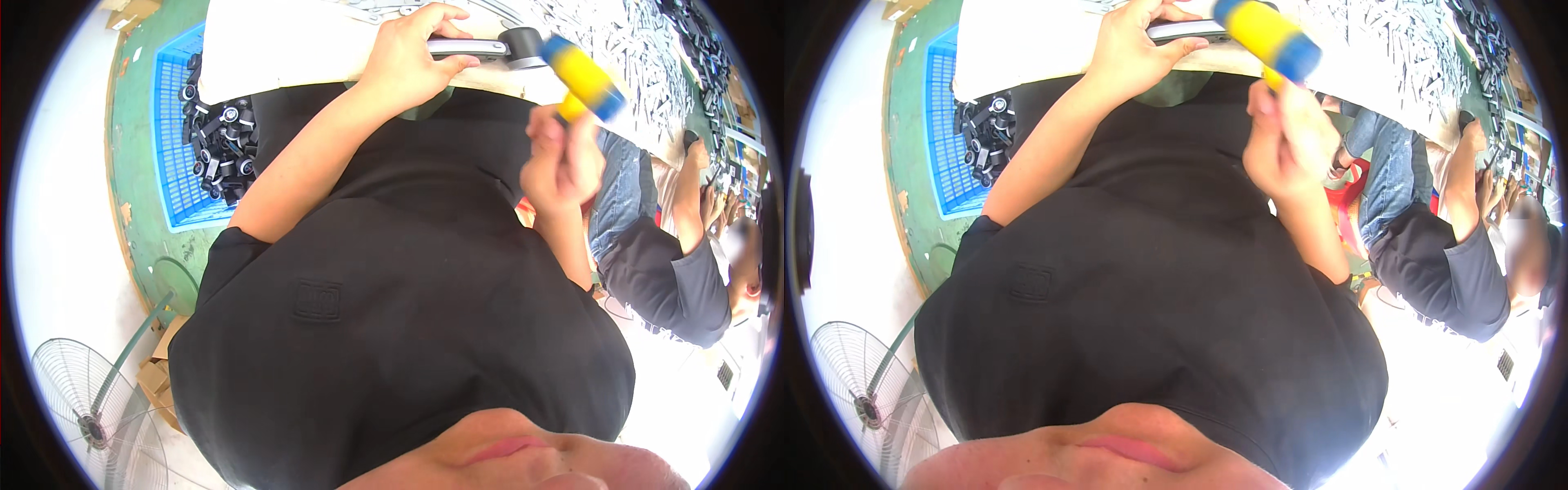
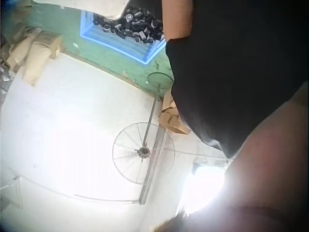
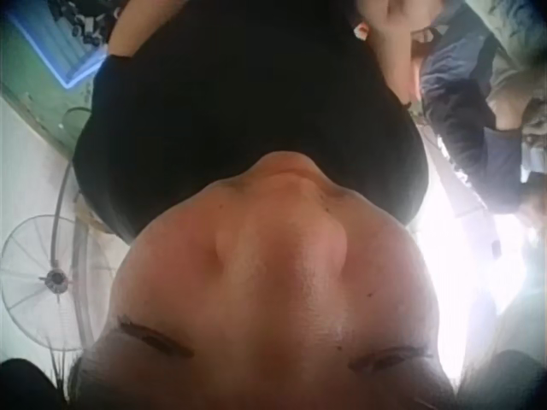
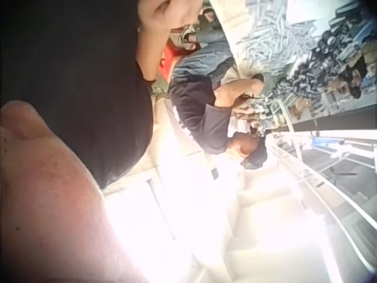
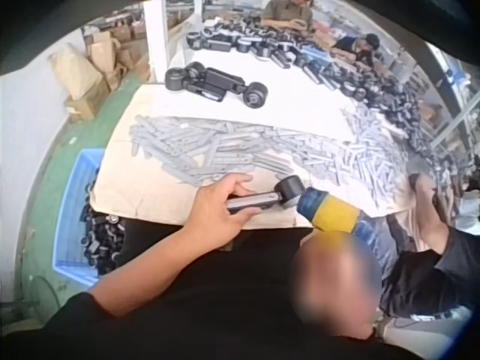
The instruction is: Secure components together by tapping them with a small hammer at an assembly workbench.
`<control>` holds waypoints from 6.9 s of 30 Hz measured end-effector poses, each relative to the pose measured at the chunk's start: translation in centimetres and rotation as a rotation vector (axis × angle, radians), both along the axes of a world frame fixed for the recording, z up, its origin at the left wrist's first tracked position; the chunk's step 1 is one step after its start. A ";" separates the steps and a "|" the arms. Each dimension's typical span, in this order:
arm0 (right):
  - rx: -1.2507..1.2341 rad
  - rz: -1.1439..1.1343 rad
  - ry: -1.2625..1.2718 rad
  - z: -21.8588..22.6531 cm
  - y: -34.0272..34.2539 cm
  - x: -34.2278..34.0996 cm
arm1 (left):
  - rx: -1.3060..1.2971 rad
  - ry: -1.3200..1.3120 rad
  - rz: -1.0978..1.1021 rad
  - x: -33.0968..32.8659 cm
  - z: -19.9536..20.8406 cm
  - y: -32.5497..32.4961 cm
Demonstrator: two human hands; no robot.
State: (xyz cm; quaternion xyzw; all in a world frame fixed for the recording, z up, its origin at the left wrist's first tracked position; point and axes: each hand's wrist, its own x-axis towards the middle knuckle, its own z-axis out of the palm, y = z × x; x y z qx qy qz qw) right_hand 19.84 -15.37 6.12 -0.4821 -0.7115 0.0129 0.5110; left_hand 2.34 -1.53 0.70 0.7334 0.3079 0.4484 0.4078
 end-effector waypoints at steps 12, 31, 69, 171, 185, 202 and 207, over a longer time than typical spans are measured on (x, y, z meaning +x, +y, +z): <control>-0.518 -0.149 -0.240 -0.4 1.3 0.0 | 0.055 0.048 0.024 0.0 -0.4 0.4; -0.516 -0.049 -0.359 1.3 1.9 -1.3 | -0.084 0.055 0.051 -1.4 0.1 -0.3; -0.268 -0.300 0.208 0.0 0.0 3.5 | 0.511 0.096 0.121 0.2 -1.2 -0.5; -0.329 0.443 1.138 -6.4 4.8 12.0 | 0.115 -0.498 -0.197 1.1 8.8 8.5; -0.433 0.236 1.008 -5.2 5.7 10.8 | 0.826 0.614 0.050 5.1 2.0 -1.9; -0.823 -0.233 0.253 -1.9 7.6 6.6 | 0.733 0.485 0.048 3.3 1.7 -0.4; -0.826 -0.087 0.231 -2.6 7.9 7.7 | 0.800 0.392 0.106 3.5 1.2 -0.6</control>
